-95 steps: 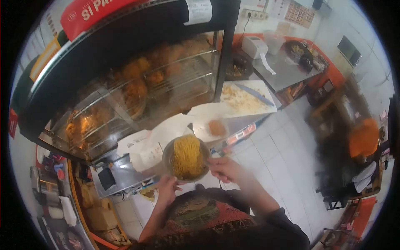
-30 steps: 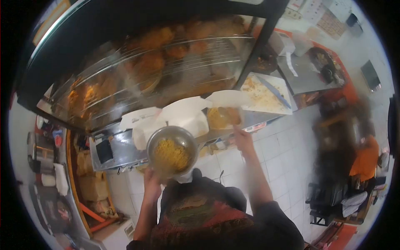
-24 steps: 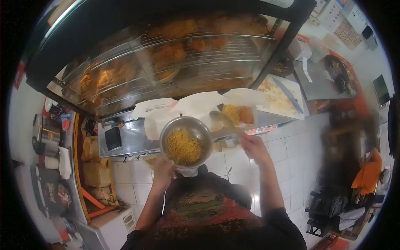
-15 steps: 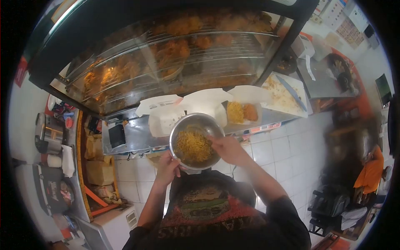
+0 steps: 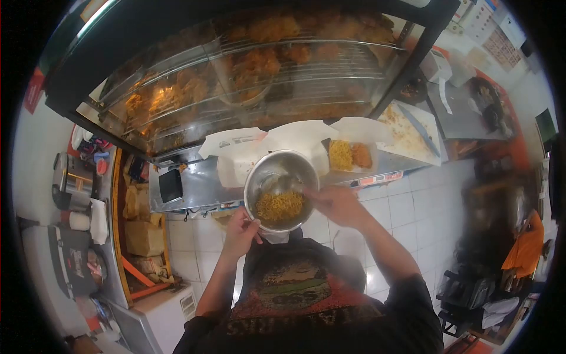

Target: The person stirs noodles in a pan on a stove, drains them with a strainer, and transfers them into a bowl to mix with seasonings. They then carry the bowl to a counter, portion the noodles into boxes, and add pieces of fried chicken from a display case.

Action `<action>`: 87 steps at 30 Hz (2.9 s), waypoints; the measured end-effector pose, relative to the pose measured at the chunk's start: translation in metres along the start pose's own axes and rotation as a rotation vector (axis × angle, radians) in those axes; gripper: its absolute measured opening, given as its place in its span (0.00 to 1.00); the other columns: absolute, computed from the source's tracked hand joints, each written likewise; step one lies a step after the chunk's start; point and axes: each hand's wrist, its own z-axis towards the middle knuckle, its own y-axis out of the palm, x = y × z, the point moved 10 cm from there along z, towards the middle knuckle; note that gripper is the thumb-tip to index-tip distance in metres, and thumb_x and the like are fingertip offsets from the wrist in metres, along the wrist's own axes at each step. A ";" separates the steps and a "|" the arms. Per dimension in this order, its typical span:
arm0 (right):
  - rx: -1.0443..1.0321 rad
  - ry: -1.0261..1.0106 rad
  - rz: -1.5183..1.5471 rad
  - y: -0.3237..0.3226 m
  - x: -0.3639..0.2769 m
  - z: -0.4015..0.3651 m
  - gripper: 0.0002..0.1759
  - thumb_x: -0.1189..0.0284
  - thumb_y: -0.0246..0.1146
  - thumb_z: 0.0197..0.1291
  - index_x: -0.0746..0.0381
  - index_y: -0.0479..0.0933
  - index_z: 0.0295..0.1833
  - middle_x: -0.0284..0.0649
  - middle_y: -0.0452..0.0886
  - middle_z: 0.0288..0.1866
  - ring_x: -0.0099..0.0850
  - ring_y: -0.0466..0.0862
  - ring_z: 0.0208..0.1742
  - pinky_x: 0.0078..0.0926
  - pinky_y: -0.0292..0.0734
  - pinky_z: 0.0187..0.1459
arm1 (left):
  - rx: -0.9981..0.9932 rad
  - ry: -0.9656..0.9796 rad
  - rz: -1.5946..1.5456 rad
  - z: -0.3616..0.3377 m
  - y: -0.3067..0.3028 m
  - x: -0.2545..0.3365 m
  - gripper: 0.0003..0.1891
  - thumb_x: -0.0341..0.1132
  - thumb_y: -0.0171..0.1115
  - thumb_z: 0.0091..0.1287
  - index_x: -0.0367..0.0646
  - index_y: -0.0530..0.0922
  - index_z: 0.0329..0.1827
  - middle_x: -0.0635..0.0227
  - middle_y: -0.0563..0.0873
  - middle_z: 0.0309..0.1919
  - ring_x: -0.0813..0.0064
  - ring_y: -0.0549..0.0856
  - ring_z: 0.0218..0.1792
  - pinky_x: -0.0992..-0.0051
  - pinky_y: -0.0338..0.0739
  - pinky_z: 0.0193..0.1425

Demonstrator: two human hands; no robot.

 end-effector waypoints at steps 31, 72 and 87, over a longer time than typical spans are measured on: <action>0.311 0.038 -0.015 0.023 0.002 0.022 0.16 0.76 0.54 0.59 0.62 0.78 0.53 0.57 0.78 0.27 0.52 0.80 0.32 0.45 0.75 0.34 | 0.355 0.316 0.262 -0.007 0.022 0.031 0.03 0.24 0.51 0.69 0.36 0.67 0.40 0.64 0.78 0.32 0.81 0.81 0.29 0.80 0.82 0.27; -0.161 0.667 1.353 0.079 0.060 0.023 0.08 0.69 0.59 0.63 0.63 0.73 0.40 0.37 0.73 0.26 0.16 0.62 0.13 0.14 0.46 0.10 | 0.387 0.109 -0.074 0.005 -0.004 0.024 0.07 0.30 0.53 0.71 0.42 0.62 0.39 0.61 0.79 0.35 0.66 0.88 0.35 0.74 0.85 0.27; 0.147 0.725 1.238 0.064 0.134 0.038 0.06 0.71 0.58 0.62 0.63 0.73 0.36 0.37 0.72 0.22 0.20 0.65 0.14 0.18 0.54 0.11 | 0.418 0.130 -0.057 0.019 -0.008 0.016 0.07 0.25 0.52 0.69 0.37 0.62 0.39 0.59 0.76 0.38 0.64 0.87 0.37 0.75 0.86 0.25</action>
